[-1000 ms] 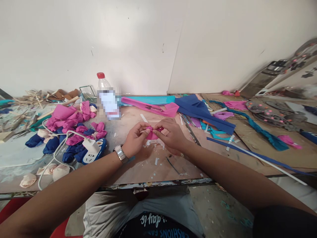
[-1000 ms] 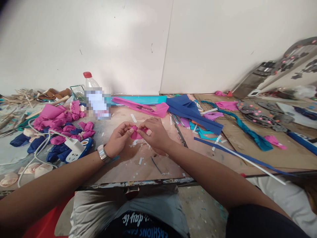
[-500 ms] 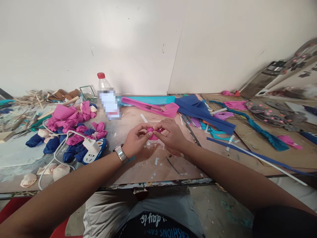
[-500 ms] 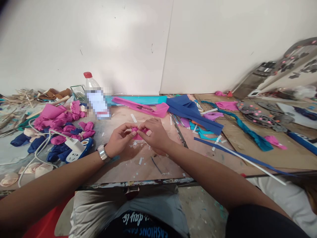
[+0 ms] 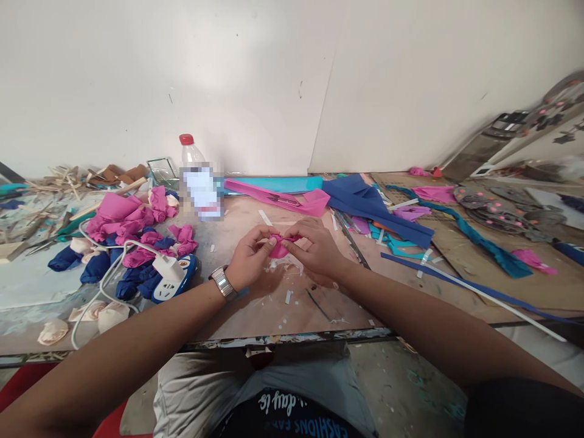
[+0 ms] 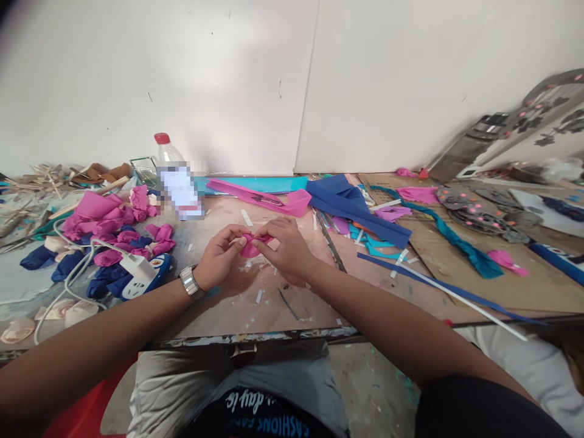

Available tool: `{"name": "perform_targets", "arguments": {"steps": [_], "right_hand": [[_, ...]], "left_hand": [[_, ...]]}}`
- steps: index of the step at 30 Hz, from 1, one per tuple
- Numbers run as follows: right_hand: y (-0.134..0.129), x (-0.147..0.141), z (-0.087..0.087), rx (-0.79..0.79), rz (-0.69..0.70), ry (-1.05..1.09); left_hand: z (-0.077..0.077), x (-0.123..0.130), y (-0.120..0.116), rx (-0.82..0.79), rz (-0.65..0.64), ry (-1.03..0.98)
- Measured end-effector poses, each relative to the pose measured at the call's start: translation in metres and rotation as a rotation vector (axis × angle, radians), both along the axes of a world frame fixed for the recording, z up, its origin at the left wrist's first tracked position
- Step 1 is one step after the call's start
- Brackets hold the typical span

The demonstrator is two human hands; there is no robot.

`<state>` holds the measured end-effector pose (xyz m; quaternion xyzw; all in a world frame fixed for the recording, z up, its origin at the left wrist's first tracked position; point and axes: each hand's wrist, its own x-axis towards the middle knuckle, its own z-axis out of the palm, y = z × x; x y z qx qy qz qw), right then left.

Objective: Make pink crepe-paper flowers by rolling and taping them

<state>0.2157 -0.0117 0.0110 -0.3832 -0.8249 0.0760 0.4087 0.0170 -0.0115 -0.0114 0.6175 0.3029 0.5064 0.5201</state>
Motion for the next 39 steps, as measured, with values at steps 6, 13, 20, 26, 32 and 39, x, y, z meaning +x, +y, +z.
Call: {"name": "perform_targets", "arguments": {"steps": [6, 13, 20, 26, 32, 39], "right_hand": [[0.0005, -0.0012, -0.0003, -0.002, -0.008, 0.011], [0.0009, -0.0010, -0.0001, -0.007, -0.010, 0.015], [-0.0003, -0.0002, 0.0015, 0.002, 0.013, 0.031], [0.0000, -0.0008, 0.0027, -0.011, -0.003, 0.032], [0.0010, -0.0006, 0.0005, -0.002, -0.011, 0.016], [0.0019, -0.0003, -0.0004, 0.017, -0.007, 0.031]], "left_hand": [[-0.0008, 0.0007, -0.0003, 0.010, -0.012, 0.001], [-0.0002, 0.0010, 0.0002, -0.007, -0.030, -0.032], [0.0009, 0.0006, 0.0003, -0.021, -0.036, -0.046], [0.0009, 0.0003, -0.0007, -0.016, -0.065, -0.034], [-0.0034, 0.0000, -0.0008, 0.029, -0.031, 0.053], [-0.0011, 0.0020, -0.0016, -0.015, -0.055, -0.045]]}}
